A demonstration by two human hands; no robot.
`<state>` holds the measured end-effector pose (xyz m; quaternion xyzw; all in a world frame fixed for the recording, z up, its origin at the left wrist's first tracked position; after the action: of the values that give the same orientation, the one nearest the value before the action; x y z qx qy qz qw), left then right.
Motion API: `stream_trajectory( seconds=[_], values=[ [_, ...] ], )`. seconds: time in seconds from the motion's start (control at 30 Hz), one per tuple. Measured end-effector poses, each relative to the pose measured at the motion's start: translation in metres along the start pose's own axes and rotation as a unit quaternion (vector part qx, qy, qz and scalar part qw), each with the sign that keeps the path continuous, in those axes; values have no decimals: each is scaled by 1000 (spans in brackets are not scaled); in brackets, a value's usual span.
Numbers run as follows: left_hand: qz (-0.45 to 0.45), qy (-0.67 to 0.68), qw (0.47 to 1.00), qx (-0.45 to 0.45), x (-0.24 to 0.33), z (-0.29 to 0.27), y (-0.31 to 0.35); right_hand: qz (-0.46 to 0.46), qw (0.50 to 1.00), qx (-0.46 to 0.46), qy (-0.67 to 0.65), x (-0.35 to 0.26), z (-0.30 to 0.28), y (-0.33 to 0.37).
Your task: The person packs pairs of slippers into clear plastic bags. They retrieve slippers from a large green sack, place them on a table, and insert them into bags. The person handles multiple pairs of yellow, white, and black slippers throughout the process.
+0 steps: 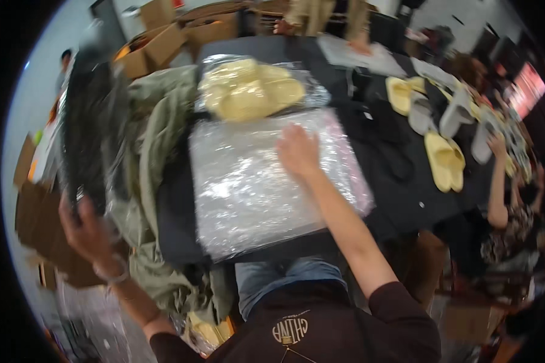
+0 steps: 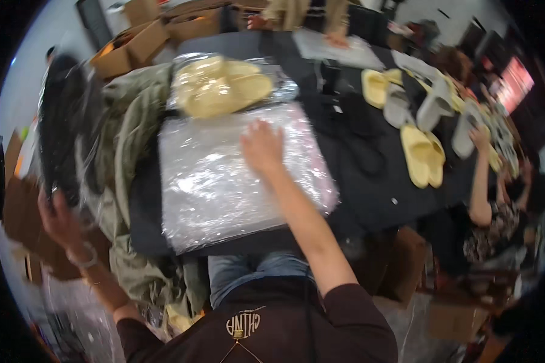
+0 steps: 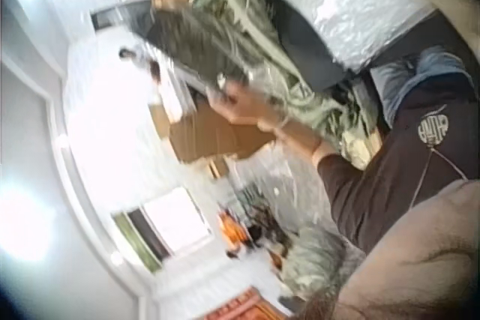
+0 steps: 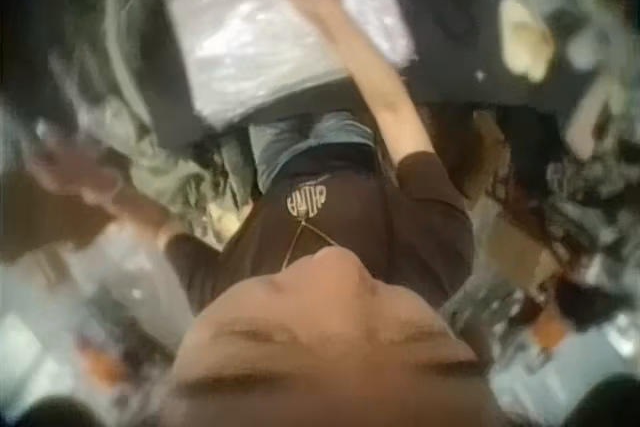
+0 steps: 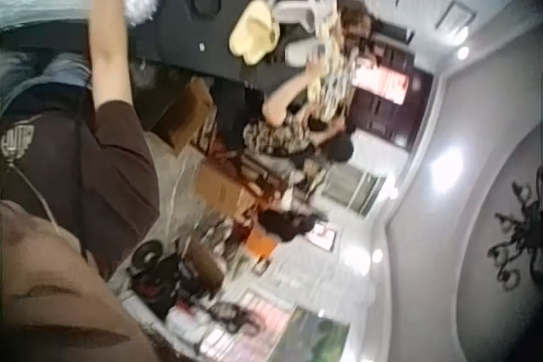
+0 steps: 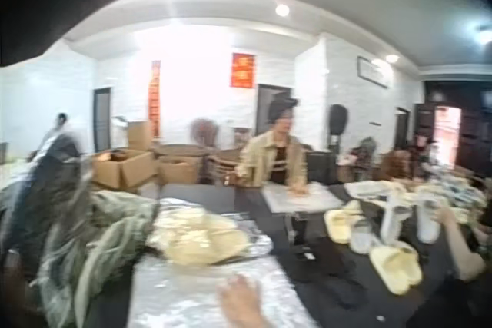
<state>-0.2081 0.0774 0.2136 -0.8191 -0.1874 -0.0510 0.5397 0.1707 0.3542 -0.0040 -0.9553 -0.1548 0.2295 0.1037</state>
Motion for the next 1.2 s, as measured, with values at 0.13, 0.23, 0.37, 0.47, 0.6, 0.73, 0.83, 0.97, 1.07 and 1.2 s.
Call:
stream_trajectory(
  seconds=[0.13, 0.23, 0.37, 0.47, 0.6, 0.73, 0.83, 0.97, 1.07, 1.2],
  values=[
    [198, 65, 977, -38, 84, -3, 43, 2, 979, -29, -203, 13, 20, -18],
    [406, 183, 885, -134, 152, 38, 89, 164, 795, -193, -552, 117, 42, -65],
    [470, 68, 805, -355, 150, 69, 176, 239, 449, -103, -855, 64, -36, -25],
    [403, 114, 817, -396, 147, 84, 193, 236, 353, -203, -882, 55, -68, -7],
    [403, 134, 819, -384, 150, 87, 193, 238, 600, -143, -750, 75, -89, -9],
    [412, 123, 850, -305, 152, 76, 181, 190, 683, -201, -676, 62, -99, -14],
    [339, 106, 904, -237, 145, 68, 159, 208, 694, -228, -650, 71, -105, -11],
    [188, 132, 968, -103, 132, 59, 123, 237, 545, -101, -798, 85, -129, 7],
    [140, 140, 980, -24, 146, 54, 61, 227, 480, 14, -847, 53, -159, 41],
    [-178, 436, 816, -335, 143, 132, 63, 132, 584, -9, -801, 40, -166, 91]
  ],
)
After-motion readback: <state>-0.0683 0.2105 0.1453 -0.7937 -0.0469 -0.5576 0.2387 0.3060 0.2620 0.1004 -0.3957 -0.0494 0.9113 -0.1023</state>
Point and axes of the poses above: each hand's wrist, its own y-axis away from the middle knuckle, its own z-axis out of the palm, x = y × z, the point moved 7 cm from there along -y, towards the middle knuckle, and after that the axes turned 12 degrees about -y, right-handed, at the moved point
